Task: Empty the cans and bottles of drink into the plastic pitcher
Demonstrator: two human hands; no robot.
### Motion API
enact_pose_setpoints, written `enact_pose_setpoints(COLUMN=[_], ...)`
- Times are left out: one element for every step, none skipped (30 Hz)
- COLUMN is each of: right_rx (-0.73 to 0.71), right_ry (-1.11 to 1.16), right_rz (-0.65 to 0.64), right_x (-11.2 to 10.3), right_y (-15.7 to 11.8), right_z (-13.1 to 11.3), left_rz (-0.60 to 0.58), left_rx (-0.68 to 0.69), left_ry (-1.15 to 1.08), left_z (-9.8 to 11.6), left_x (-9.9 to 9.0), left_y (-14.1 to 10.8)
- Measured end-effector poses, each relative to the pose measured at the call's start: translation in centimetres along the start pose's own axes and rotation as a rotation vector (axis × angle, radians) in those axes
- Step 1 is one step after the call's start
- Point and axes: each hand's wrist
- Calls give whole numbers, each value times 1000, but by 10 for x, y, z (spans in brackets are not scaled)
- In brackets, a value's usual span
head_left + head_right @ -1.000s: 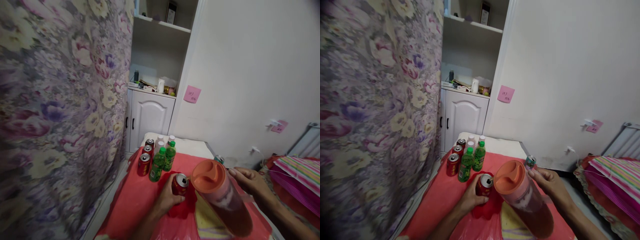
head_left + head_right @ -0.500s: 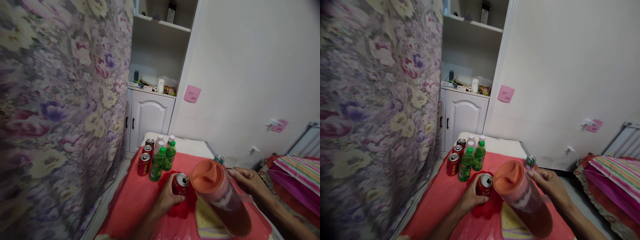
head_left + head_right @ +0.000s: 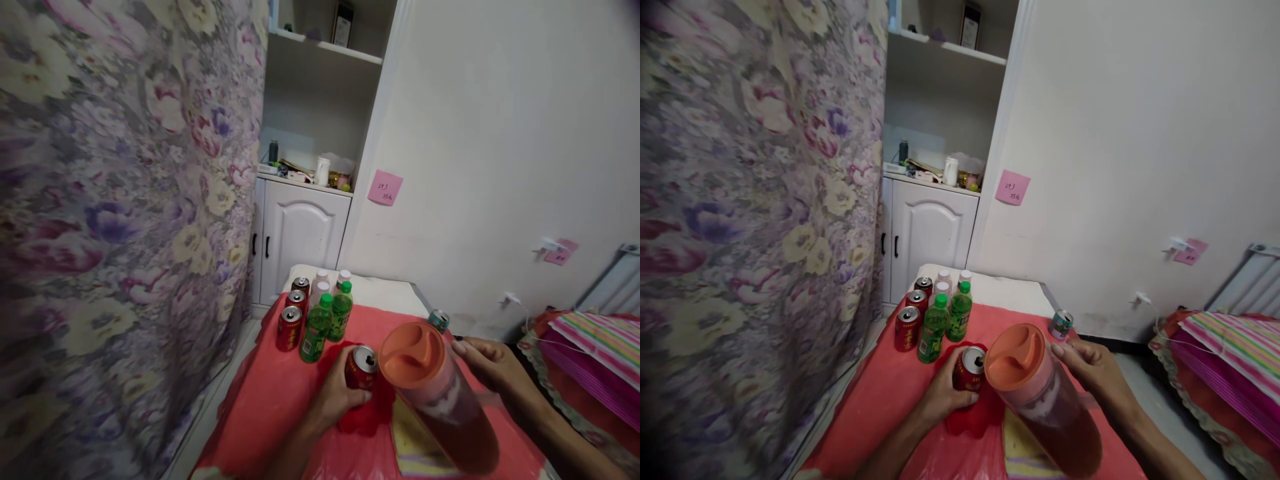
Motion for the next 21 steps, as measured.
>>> enact_pose_setpoints(right_rx=[3, 8, 16, 22, 26, 25, 23, 17, 13, 11, 13, 13, 11, 8, 2, -2, -4, -1, 3, 7, 11], right_ry=[3, 7, 11, 15, 17, 18, 21, 26, 33, 44, 55, 67, 80, 92, 104, 117, 131, 145, 159, 175, 194], right_rz=[-3, -4, -4, 1, 8, 18, 26, 29, 28, 26, 26, 29, 36, 47, 57, 64, 66, 64, 60, 55, 49], right_x=[1, 2, 3, 4, 5, 6, 7, 8, 9, 10, 11, 12, 13, 14, 15, 16, 17, 17, 18, 18, 18], right_y=[0, 1, 1, 1, 1, 1, 1, 0, -1, -1, -2, -3, -4, -5, -6, -7, -8, -9, -10, -10, -11], right_z=[2, 4, 7, 9, 11, 12, 13, 14, 15, 15, 16, 16, 17, 18, 20, 21, 23, 24, 26, 29, 31], left_rz=[2, 8, 12, 12, 10, 10, 11, 12, 11, 7, 3, 0, -3, -3, -6, -9, -13, -19, -22, -23, -20], left_rx=[-13, -29, -44, -53, -57, -57, -53, -48, -46, -45, -46, -48, -49, -47, -41, -33, -27, -20, -15, -12, -13], left_ry=[-3, -8, -16, -24, -32, -39, -44, -48, -55, -65, -78, -88, -95, -98, -98, -97, -98, -101, -105, -108, -108], left_z=[2, 3, 4, 6, 7, 7, 8, 9, 10, 11, 12, 12, 13, 13, 12, 11, 10, 9, 8, 7, 6], left_x=[0, 1, 1, 2, 2, 2, 2, 2, 3, 3, 3, 3, 3, 2, 2, 1, 1, 0, 0, 0, 0], left_y=[0, 0, 0, 0, 0, -1, -1, -1, -2, -2, -3, -3, -3, -3, -2, -2, -1, -1, 0, 1, 1])
Point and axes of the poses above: each hand's wrist, its own y-axis towards the middle knuckle, its own x-axis out of the palm, z = x × y, and after that the axes turned 11 degrees about z, right-handed
